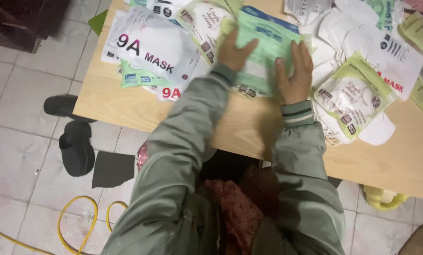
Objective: Sorting and organizing white face masks and plastic packaging sleeves on a wooden table.
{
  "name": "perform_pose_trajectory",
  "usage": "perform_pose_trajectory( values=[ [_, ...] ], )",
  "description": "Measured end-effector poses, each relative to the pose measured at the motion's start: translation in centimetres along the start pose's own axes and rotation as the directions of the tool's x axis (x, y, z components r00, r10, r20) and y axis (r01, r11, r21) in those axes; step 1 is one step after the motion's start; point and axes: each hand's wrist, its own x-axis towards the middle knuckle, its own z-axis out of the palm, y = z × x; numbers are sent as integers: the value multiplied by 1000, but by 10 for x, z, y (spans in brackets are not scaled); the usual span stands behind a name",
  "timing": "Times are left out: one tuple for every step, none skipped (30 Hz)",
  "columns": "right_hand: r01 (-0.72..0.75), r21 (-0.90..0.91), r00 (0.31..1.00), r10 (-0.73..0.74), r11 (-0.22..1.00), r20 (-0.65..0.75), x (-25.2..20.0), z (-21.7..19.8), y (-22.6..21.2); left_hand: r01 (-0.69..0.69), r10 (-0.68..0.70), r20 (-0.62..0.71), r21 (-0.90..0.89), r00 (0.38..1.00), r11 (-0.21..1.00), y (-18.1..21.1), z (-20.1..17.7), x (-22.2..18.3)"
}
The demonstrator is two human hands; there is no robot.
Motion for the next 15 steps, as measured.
perform_pose_trajectory(
  values=[
    [-9,-76,997,15,997,77,0,9,1,30,-30,5,14,1000,999,-3,17,-2],
    [2,-69,996,4,998,86,-3,21,11,33,-33,-10,15,999,999,-24,24,-1],
    [-93,-193,974,130,977,187,-4,33,23,-2,-8,52,183,999,983,-43,32,2],
    [-168,-323,927,261,931,269,-4,45,34,-44,3,118,344,993,938,-64,41,7],
    [-167,-321,925,261,932,277,-6,50,38,-36,-4,114,347,993,937,-50,24,8],
    [-196,-403,869,348,894,351,-7,56,42,-29,-40,130,486,991,873,-36,8,10],
    [-212,-481,803,432,851,410,-4,62,46,-30,-73,141,616,987,787,-21,-10,16],
    [-210,-476,804,428,854,414,-6,63,45,-27,-73,136,619,988,785,-33,-31,33],
    [-236,-455,800,437,859,410,-8,64,44,-77,106,-7,639,994,765,-45,-52,48],
    [-262,-434,797,447,862,407,-10,64,43,-122,286,-142,666,948,736,-57,-74,63],
    [-261,-432,796,445,863,409,-12,65,44,-120,285,-143,667,948,735,-67,-94,75],
    [-253,-436,797,441,864,412,-15,67,45,-39,283,-204,745,937,665,-76,-114,87],
    [-252,-441,803,441,861,402,-14,66,47,34,296,-255,807,920,590,-82,-129,105],
    [-257,-443,806,443,859,392,-15,68,50,24,303,-250,806,920,592,-89,-133,114],
    [-233,-444,825,418,865,380,-18,69,52,71,153,-223,754,963,653,-97,-136,121]
  ],
)
